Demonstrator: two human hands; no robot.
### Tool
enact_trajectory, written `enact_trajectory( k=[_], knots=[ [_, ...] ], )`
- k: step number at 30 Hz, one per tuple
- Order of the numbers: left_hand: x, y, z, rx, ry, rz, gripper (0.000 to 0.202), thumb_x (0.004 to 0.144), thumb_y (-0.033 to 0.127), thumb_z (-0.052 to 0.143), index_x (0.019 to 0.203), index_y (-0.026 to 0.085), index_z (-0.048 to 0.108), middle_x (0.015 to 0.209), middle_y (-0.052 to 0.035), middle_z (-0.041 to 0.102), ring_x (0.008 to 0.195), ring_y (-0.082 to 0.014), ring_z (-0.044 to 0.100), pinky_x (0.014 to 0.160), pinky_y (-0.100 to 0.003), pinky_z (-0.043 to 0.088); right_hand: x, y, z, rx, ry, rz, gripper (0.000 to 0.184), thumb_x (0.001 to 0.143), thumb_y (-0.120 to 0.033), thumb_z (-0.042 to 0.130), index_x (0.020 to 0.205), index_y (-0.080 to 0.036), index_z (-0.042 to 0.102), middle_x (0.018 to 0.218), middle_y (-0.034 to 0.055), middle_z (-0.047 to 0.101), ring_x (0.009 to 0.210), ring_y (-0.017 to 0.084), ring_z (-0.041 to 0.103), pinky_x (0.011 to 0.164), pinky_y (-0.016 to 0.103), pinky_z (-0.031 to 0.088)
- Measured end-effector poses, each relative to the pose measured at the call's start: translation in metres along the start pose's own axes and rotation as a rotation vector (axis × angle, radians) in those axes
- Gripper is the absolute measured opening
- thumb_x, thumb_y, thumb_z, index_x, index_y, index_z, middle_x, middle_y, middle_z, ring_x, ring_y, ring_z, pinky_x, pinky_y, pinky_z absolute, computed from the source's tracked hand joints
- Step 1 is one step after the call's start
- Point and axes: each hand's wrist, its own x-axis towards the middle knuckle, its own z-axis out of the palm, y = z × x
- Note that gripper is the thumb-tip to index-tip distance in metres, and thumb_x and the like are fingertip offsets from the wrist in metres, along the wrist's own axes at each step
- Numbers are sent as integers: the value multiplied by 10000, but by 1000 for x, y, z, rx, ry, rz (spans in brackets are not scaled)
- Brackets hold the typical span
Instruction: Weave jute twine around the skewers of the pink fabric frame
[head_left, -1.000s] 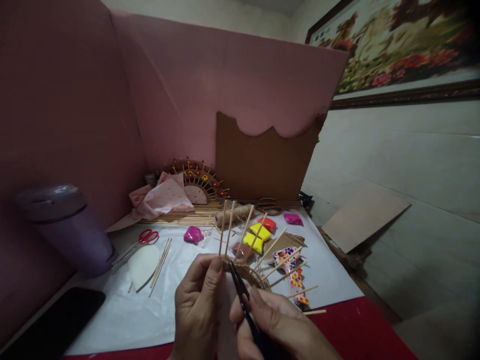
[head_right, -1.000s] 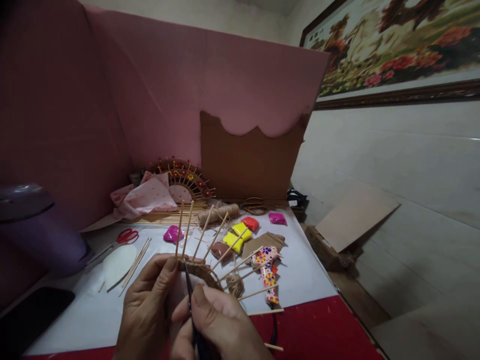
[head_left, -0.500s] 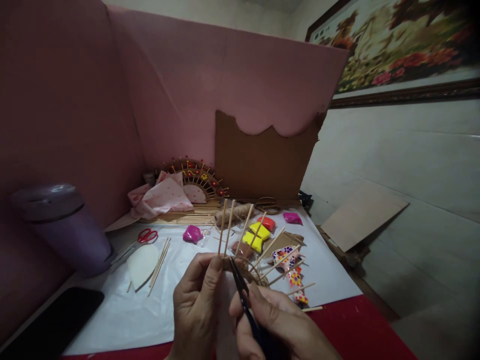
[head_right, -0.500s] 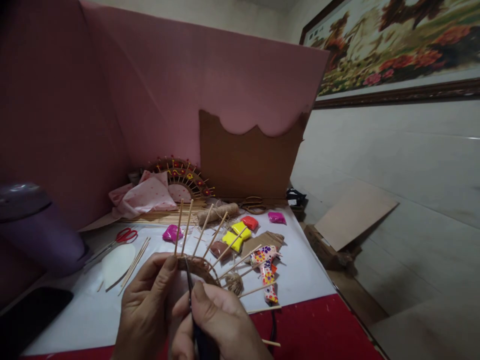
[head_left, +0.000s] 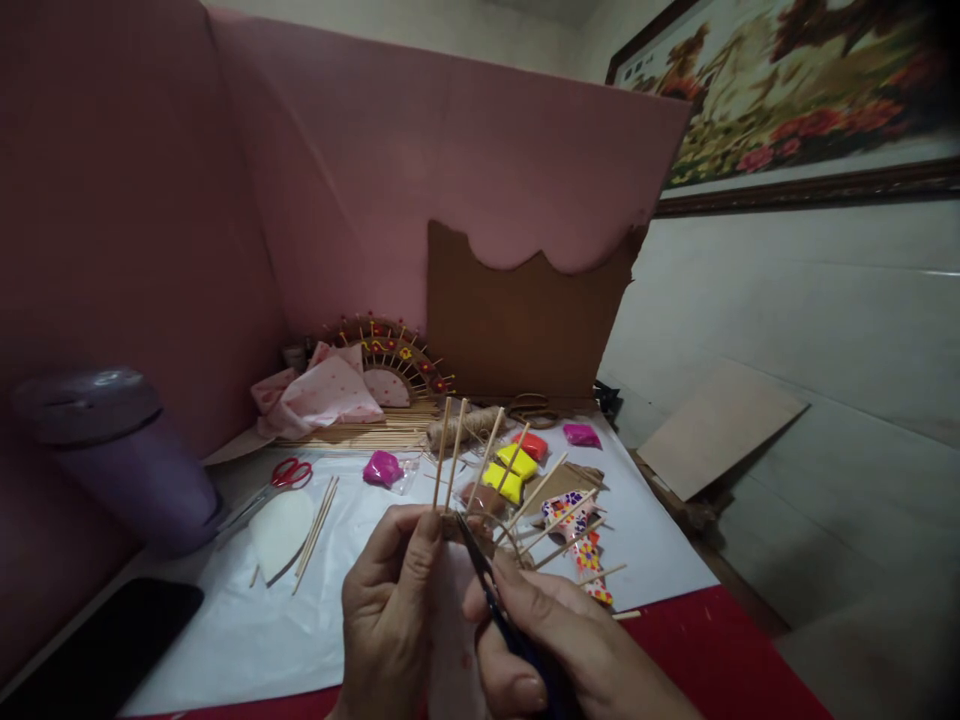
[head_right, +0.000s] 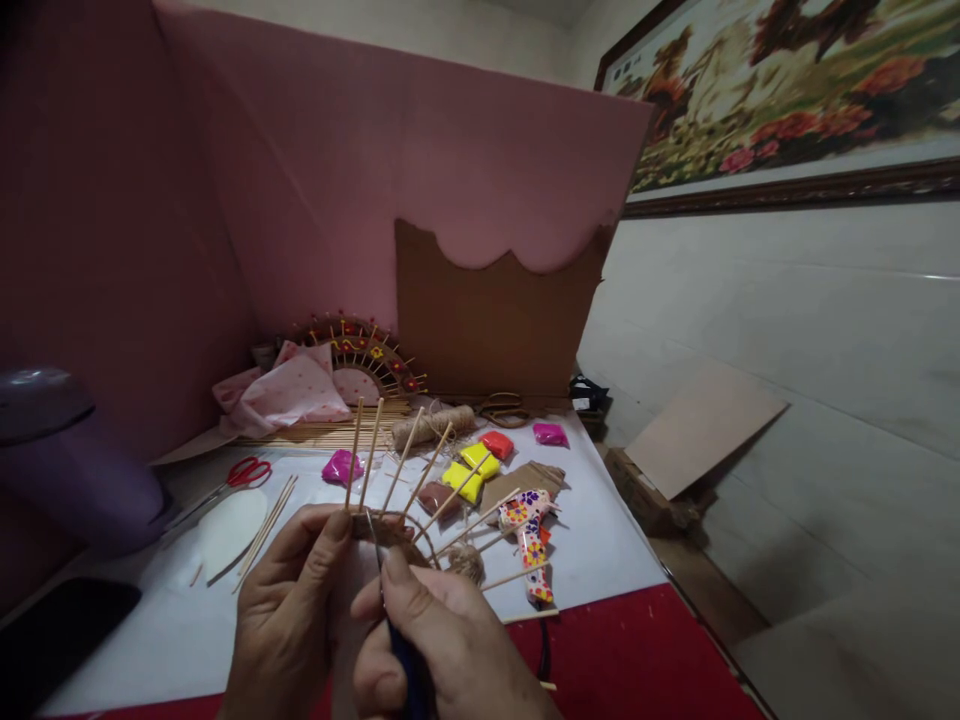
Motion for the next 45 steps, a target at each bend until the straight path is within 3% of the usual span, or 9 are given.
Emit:
enact_trajectory(
  k=[8, 14, 20, 31, 40, 45],
  knots=[
    [2, 1, -1, 0, -8, 7, 220, 705, 408, 702, 733, 194, 661, 593, 28, 598, 471, -73, 492, 456, -160, 430, -3, -7, 7, -32, 73, 53, 414, 858, -586, 474, 835, -173, 461, 461, -89, 422, 337, 9, 332, 364, 106, 249],
    [0, 3, 0, 26, 14, -11, 232, 687, 418, 716, 726, 199, 652, 615, 14, 623, 516, -95, 547, 438, -151, 422, 2, -6, 5, 31, 18, 14, 374, 918, -546, 372, 850, -186, 447, 452, -96, 375, 303, 5, 287, 322, 90, 209],
    [-3, 3, 2, 13, 15, -25, 234, 676, 402, 728, 723, 187, 651, 628, 7, 642, 498, -87, 545, 450, -156, 440, 0, -9, 5, 52, 6, 63, 344, 969, -477, 268, 853, -191, 420, 489, -89, 381, 305, -1, 290, 326, 86, 231],
    [-5, 7, 6, 13, 46, -17, 193, 703, 360, 715, 728, 181, 647, 646, 13, 644, 508, -68, 549, 458, -130, 442, 8, -4, -3, 112, 1, 82, 353, 911, -542, 384, 827, -200, 402, 475, -109, 373, 273, -5, 277, 309, 104, 179],
    [-5, 7, 12, 1, 80, -5, 181, 718, 357, 695, 713, 184, 638, 585, 22, 610, 502, -84, 535, 458, -142, 420, 10, 1, -2, 110, 0, 23, 370, 883, -554, 449, 791, -202, 377, 478, -108, 383, 292, -14, 277, 325, 99, 191],
    [-2, 4, 6, 43, 31, -7, 222, 697, 393, 706, 705, 181, 640, 601, 22, 596, 504, -87, 503, 454, -160, 407, 2, 8, 9, 62, 67, -48, 430, 837, -613, 475, 754, -202, 382, 446, -115, 338, 301, -10, 224, 328, 103, 171]
  ],
)
